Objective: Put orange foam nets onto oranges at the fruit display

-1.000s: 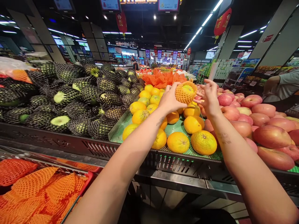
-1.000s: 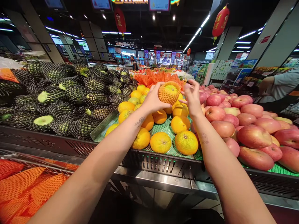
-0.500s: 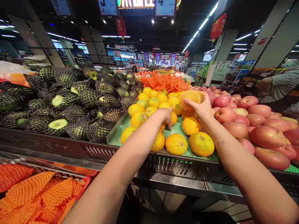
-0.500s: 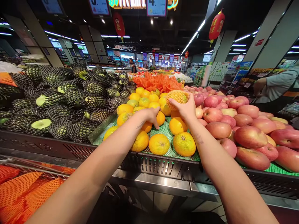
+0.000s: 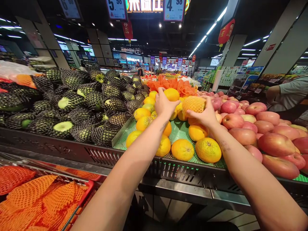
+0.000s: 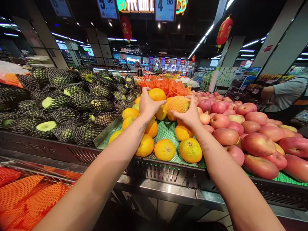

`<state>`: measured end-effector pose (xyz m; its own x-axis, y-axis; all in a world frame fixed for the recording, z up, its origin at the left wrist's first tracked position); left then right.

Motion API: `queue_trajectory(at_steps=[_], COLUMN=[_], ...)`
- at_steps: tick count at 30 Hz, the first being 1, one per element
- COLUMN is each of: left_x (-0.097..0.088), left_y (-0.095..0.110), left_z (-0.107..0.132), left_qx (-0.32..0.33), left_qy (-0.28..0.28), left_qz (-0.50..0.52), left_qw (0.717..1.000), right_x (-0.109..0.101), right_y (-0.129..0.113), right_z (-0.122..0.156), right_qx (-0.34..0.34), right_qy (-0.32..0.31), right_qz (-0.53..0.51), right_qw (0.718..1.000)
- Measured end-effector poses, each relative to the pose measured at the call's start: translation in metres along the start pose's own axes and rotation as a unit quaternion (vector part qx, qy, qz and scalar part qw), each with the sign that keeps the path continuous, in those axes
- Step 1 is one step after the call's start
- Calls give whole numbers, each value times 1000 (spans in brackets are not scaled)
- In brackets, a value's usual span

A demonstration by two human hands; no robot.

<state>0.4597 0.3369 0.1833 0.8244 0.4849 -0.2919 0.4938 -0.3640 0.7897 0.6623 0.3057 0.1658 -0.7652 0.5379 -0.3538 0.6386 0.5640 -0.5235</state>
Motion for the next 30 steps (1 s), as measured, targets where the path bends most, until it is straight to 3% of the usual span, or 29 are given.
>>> queue_trajectory(at_steps=[3, 5, 10, 13, 19, 24, 27, 30], left_x=[-6, -8, -7, -4, 1, 6, 9, 11], left_y=[4, 6, 10, 13, 15, 11, 10, 11], left_z=[2, 3, 3, 3, 3, -1, -2, -1], left_qx=[15, 36, 97, 126, 174, 201, 204, 207], left_qy=[42, 58, 71, 55, 31, 13, -3, -28], left_qz=[22, 45, 81, 94, 99, 95, 95, 89], left_qw=[999, 997, 989, 986, 979, 975, 974, 974], right_x=[20, 30, 54, 62, 55, 52, 38, 16], right_y=[-15, -16, -2, 3, 5, 7, 3, 3], right_z=[10, 15, 19, 21, 19, 21, 13, 1], right_qx=[-90, -117, -91, -56, -49, -45, -29, 16], right_qy=[-172, -243, -386, -434, -390, -395, -312, -161], right_qz=[77, 114, 178, 203, 191, 155, 57, -25], right_qw=[978, 956, 901, 876, 899, 904, 948, 987])
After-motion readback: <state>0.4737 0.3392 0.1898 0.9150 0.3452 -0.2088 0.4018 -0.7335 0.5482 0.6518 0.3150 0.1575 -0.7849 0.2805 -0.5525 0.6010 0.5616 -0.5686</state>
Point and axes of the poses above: each hand's wrist, its own z-axis away from the middle knuckle, its own x-axis out of the palm, y = z × x, the point moved 5 cm from there along -z, towards the middle knuckle, and after that the axes turned 1 degree about z, right-handed, at the moved point
